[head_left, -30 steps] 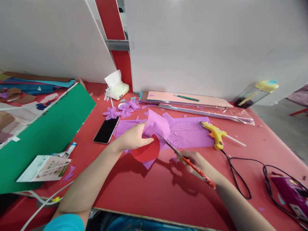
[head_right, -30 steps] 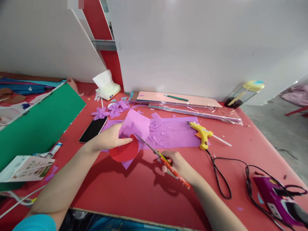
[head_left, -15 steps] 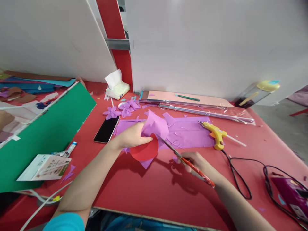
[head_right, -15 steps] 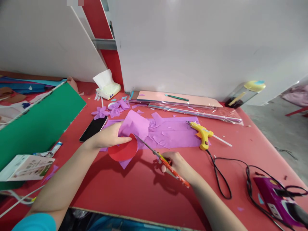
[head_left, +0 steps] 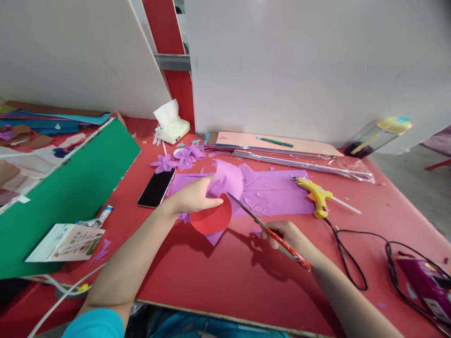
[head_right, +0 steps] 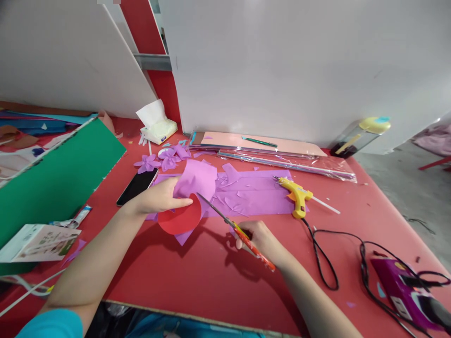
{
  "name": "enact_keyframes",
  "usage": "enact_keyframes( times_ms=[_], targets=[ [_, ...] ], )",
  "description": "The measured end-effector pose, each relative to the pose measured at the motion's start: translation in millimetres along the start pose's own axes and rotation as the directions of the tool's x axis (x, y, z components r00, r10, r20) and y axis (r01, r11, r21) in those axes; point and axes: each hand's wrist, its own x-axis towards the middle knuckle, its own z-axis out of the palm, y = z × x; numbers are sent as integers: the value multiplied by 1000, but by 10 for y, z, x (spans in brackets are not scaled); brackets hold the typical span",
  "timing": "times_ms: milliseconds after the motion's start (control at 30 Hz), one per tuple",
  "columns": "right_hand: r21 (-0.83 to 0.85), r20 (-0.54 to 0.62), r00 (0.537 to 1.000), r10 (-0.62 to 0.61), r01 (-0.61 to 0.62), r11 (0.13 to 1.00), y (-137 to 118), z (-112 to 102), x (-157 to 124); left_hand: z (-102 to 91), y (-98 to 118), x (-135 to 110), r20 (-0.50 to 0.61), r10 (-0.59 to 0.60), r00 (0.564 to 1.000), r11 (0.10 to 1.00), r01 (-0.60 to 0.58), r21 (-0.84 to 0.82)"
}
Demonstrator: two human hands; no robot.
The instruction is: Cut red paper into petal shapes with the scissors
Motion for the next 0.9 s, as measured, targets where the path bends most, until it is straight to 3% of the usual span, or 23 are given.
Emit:
enact_keyframes(
  times_ms=[267, 767, 900],
  targets=[
    [46, 20, 999, 46, -47, 998, 27, -11, 9, -25, 12, -7, 46, 16, 999, 1000, -15, -6],
    [178, 121, 988, -98, 75, 981, 24, -49, -37, 0, -1, -5, 74, 101, 992, 986, -90, -137],
    [206, 90, 981, -173, 152, 967, 24, -62, -104, -7, 4, -14, 77, 89, 993, 990, -81, -112]
  ],
)
